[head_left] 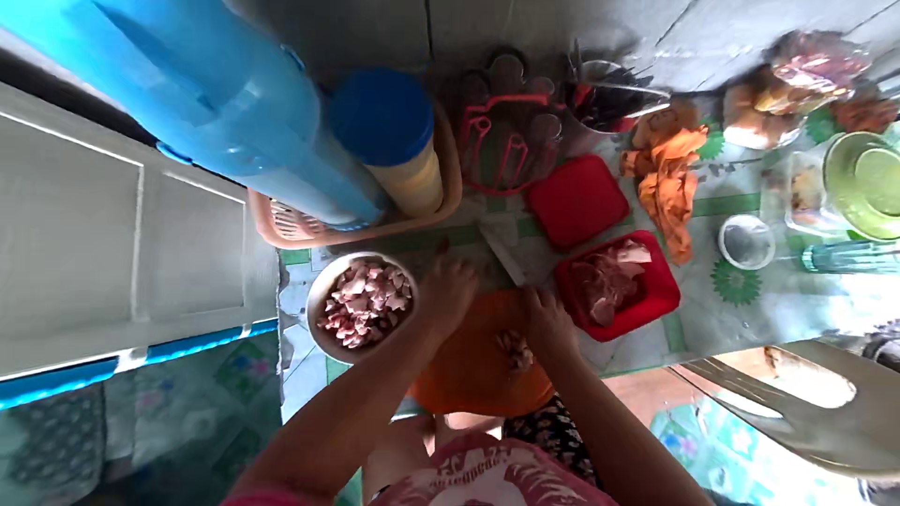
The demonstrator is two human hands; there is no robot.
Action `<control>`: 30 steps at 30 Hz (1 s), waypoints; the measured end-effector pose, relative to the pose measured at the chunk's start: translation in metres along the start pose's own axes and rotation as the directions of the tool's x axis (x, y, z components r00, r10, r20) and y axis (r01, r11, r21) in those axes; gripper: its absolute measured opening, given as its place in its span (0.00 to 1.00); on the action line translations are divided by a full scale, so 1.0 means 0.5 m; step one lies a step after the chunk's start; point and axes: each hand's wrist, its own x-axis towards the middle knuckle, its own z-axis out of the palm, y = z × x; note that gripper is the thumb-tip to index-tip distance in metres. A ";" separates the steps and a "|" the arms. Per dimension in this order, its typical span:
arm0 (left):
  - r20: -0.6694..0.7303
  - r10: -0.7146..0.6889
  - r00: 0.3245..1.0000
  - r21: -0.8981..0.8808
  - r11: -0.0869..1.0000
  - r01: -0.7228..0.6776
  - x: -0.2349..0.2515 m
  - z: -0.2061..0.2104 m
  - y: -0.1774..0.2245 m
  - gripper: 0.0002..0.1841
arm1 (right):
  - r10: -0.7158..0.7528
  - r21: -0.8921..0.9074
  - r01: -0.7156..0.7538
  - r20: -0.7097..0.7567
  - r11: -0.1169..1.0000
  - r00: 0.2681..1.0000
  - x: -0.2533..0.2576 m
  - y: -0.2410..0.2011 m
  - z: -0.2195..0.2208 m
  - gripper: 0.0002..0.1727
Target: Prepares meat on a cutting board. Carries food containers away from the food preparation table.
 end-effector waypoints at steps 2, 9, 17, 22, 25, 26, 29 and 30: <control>-0.110 -0.064 0.992 -0.036 0.998 0.061 -0.010 -0.023 -0.017 0.16 | -0.052 0.020 0.052 -0.010 0.998 0.999 0.015 -0.009 -0.014 0.37; -0.158 -0.258 0.953 -0.100 0.964 0.245 -0.098 -0.053 0.012 0.21 | -0.427 0.103 0.437 -0.107 0.894 0.898 -0.146 0.060 -0.013 0.26; -0.086 -0.341 0.936 -0.208 0.925 0.318 -0.114 -0.121 0.110 0.31 | 0.047 0.309 0.036 -0.257 0.950 0.965 0.034 0.306 -0.286 0.21; -0.072 -0.361 0.930 -0.264 0.906 0.331 -0.082 -0.165 0.207 0.26 | 0.120 0.234 -0.102 -0.066 0.967 0.991 0.284 0.341 -0.327 0.23; -0.043 -0.352 0.935 -0.254 0.909 0.331 -0.083 -0.169 0.230 0.25 | 0.250 0.280 -0.232 -0.028 0.931 0.968 0.347 0.327 -0.336 0.25; -0.027 -0.357 0.934 -0.249 0.907 0.340 -0.088 -0.167 0.230 0.25 | 0.277 0.266 -0.265 -0.009 0.927 0.961 0.353 0.318 -0.338 0.24; 0.028 -0.408 0.912 -0.299 0.868 0.397 -0.104 -0.159 0.216 0.24 | 0.295 0.231 -0.298 0.045 0.926 0.954 0.363 0.295 -0.353 0.21; 0.044 -0.425 0.904 -0.348 0.842 0.413 -0.110 -0.155 0.210 0.24 | 0.291 0.260 -0.289 0.033 0.921 0.956 0.361 0.293 -0.365 0.22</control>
